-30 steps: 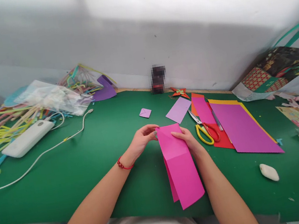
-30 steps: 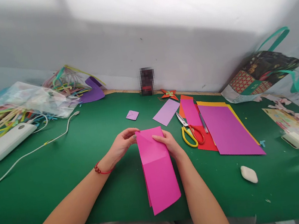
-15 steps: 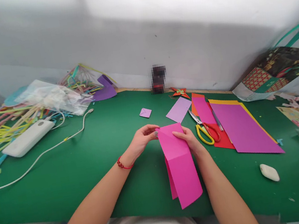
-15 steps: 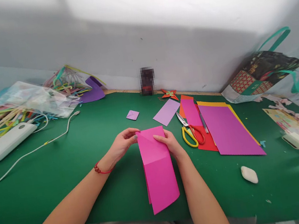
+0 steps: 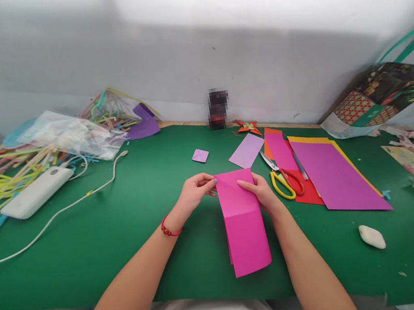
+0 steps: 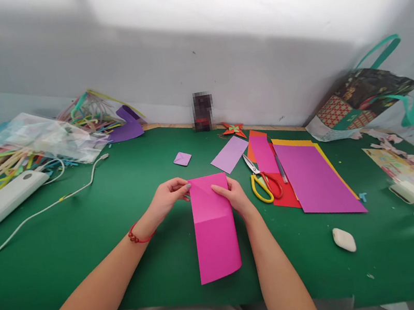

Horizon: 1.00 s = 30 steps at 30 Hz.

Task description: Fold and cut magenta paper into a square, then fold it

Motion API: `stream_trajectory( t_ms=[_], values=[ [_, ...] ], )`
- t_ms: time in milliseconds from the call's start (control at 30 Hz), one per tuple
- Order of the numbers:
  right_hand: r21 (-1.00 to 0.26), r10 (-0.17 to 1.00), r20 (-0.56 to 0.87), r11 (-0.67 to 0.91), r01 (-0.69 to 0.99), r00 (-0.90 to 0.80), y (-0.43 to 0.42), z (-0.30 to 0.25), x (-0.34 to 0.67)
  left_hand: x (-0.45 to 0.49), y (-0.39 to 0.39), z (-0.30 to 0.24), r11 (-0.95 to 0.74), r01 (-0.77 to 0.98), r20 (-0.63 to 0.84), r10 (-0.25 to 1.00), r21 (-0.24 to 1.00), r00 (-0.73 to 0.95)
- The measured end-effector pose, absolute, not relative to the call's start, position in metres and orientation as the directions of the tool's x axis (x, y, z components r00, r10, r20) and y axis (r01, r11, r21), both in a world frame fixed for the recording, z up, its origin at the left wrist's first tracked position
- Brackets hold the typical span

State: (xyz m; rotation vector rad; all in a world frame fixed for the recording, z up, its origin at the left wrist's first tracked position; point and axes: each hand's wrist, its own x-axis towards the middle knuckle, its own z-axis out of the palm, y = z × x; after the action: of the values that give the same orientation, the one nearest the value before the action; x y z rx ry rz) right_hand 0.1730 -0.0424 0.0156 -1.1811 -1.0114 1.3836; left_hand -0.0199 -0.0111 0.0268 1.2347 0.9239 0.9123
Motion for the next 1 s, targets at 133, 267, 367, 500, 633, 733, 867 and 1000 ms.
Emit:
stream_trajectory(
  t_ms=[133,267,367,500,633,733,867,1000],
  values=[
    [-0.982,0.993,-0.119,-0.119,-0.149,-0.009,-0.0408,0.0125,0.1725,-0.0191,-0.0111,0.0254,0.089,-0.031,-0.074,0.943,0.996,0.325],
    [-0.988,0.994,-0.105,-0.104,-0.114,0.004,-0.0405,0.0130,0.1727,-0.0168,-0.0124,0.0234,0.089,-0.021,-0.079,0.950,0.996,0.301],
    [-0.988,0.994,-0.108,-0.107,-0.114,0.002,-0.0407,0.0137,0.1728,-0.0159,-0.0139,0.0242,0.074,-0.025,-0.064,0.957,0.997,0.283],
    [-0.988,0.994,-0.107,-0.106,-0.112,0.002,-0.0410,0.0133,0.1727,-0.0161,-0.0152,0.0267,0.065,-0.043,-0.051,0.960,0.997,0.274],
    [-0.989,0.995,-0.101,-0.100,-0.112,0.002,-0.0415,0.0133,0.1725,-0.0166,-0.0148,0.0267,0.062,-0.052,-0.044,0.955,0.997,0.294],
    [-0.987,0.994,-0.105,-0.104,-0.121,0.000,-0.0420,0.0143,0.1723,-0.0169,-0.0141,0.0257,0.060,-0.061,-0.038,0.951,0.996,0.307],
    [-0.985,0.994,-0.110,-0.110,-0.136,-0.003,-0.0424,0.0151,0.1724,-0.0166,-0.0138,0.0256,0.054,-0.069,-0.030,0.949,0.996,0.315],
    [-0.985,0.994,-0.109,-0.109,-0.137,-0.006,-0.0421,0.0144,0.1731,-0.0158,-0.0143,0.0258,0.051,-0.059,-0.031,0.951,0.997,0.306]
  ],
)
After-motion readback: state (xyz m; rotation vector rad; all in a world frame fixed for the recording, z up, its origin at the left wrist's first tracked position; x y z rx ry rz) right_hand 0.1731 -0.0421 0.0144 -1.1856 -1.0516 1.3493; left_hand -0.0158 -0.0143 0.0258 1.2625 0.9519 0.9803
